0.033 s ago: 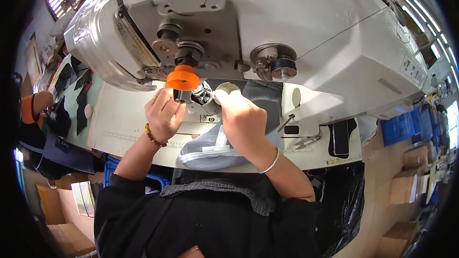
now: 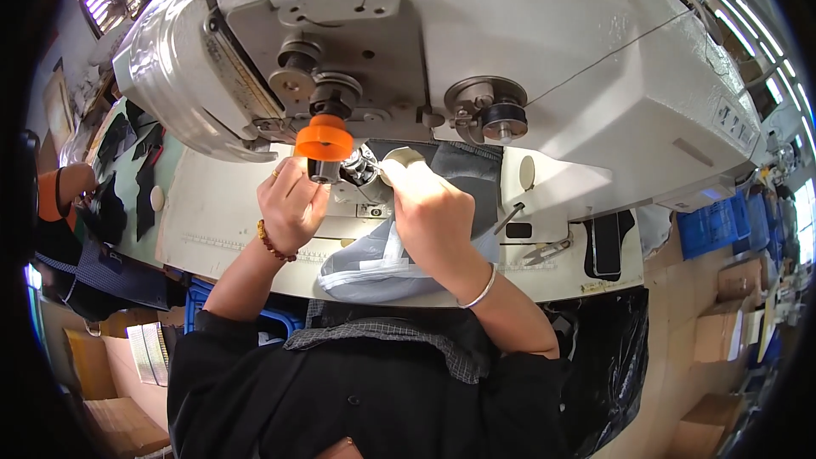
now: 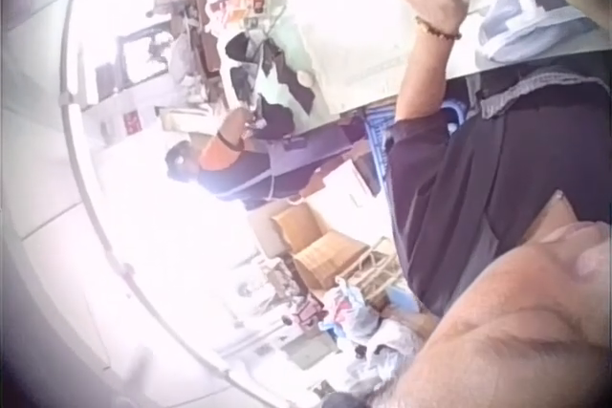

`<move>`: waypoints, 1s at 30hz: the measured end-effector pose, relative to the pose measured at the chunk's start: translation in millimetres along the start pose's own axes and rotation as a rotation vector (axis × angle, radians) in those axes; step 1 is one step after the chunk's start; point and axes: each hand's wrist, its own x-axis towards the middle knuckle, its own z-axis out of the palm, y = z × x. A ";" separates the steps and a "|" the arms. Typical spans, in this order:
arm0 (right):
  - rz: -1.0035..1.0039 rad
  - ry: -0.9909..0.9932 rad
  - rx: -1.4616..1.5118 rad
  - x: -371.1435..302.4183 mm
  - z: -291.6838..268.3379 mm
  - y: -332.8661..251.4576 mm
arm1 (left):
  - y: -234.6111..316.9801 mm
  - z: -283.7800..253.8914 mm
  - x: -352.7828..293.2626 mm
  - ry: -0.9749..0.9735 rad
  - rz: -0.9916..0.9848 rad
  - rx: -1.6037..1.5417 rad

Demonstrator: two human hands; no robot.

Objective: Sewing and stitching parts of a shoe using an industrial sewing machine in a factory environment.

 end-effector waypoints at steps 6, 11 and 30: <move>0.034 -0.009 -0.008 -1.7 3.1 -2.3 | 2.9 -1.3 4.1 0.015 -0.026 -0.027; 0.048 -0.027 -0.021 -1.5 4.1 -0.9 | 5.0 -1.2 5.8 0.021 -0.029 -0.023; 0.046 -0.029 -0.064 0.4 3.0 -3.6 | 3.0 -0.9 1.6 0.003 -0.044 0.022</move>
